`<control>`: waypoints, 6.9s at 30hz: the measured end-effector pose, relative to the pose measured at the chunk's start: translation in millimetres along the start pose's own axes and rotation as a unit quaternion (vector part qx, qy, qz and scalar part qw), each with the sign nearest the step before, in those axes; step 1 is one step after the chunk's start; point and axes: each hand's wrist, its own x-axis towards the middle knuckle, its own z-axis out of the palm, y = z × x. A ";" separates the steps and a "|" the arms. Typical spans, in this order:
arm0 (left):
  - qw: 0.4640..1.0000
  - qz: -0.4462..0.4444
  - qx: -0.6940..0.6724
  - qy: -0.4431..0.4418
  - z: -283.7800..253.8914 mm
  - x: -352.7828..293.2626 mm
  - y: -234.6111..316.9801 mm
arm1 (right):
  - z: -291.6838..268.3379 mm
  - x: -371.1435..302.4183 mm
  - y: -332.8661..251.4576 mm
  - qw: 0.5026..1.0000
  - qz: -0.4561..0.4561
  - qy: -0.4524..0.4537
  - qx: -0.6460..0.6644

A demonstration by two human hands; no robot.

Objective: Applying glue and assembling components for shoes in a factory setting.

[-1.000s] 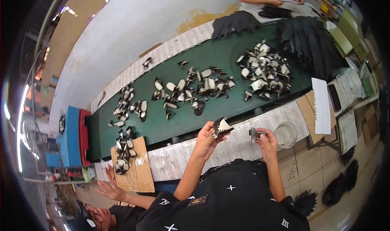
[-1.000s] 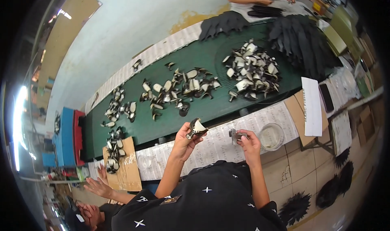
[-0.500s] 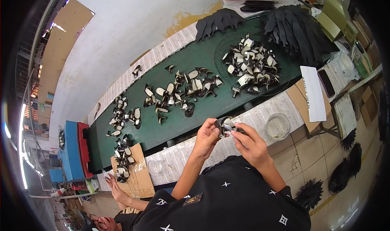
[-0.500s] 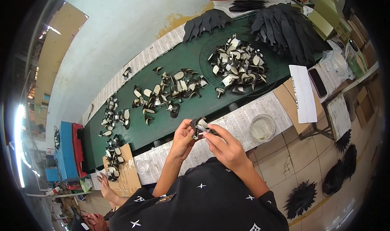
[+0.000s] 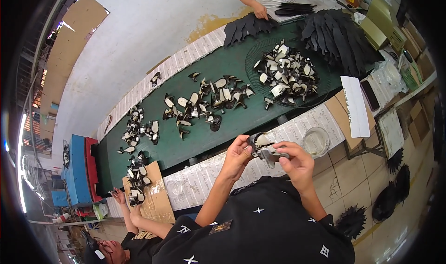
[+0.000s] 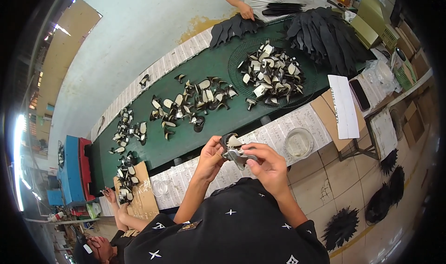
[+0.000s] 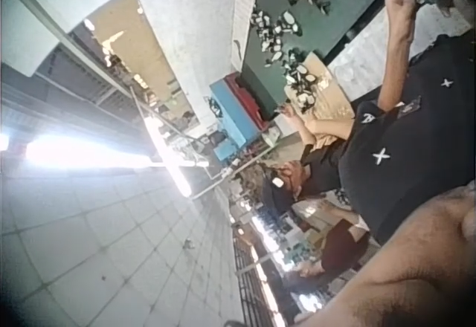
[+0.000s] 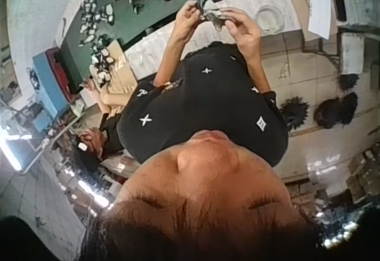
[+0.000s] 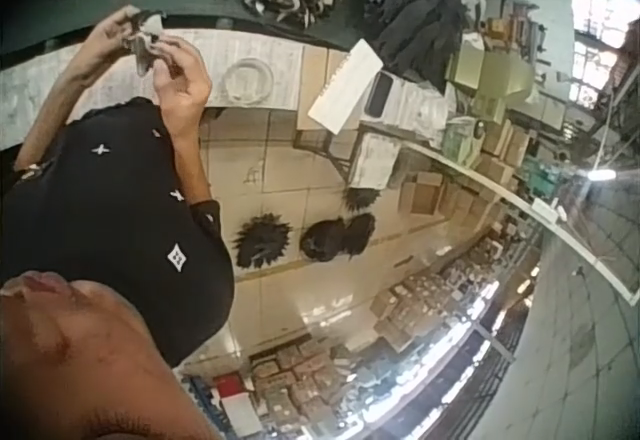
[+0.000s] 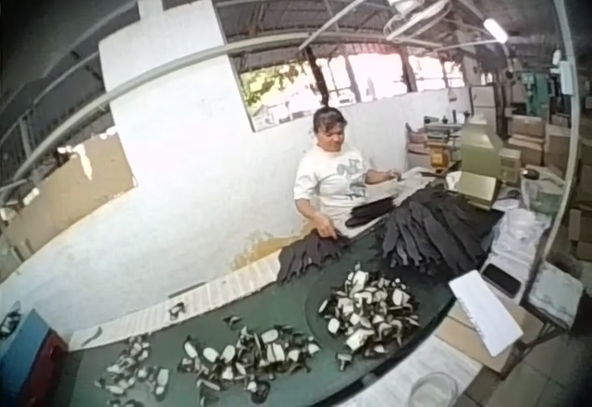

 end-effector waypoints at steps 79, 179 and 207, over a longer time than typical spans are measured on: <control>0.913 0.065 0.039 0.401 -225.7 10.8 -17.2 | -76.1 -48.7 202.6 0.898 0.342 0.035 0.274; 0.956 0.138 -0.060 0.252 -163.6 -121.6 -57.4 | 86.4 6.7 164.8 0.870 0.410 -0.135 0.240; 0.983 0.143 -0.033 0.111 -110.6 -69.1 21.4 | 124.1 37.7 37.8 0.950 -0.080 -0.198 -0.227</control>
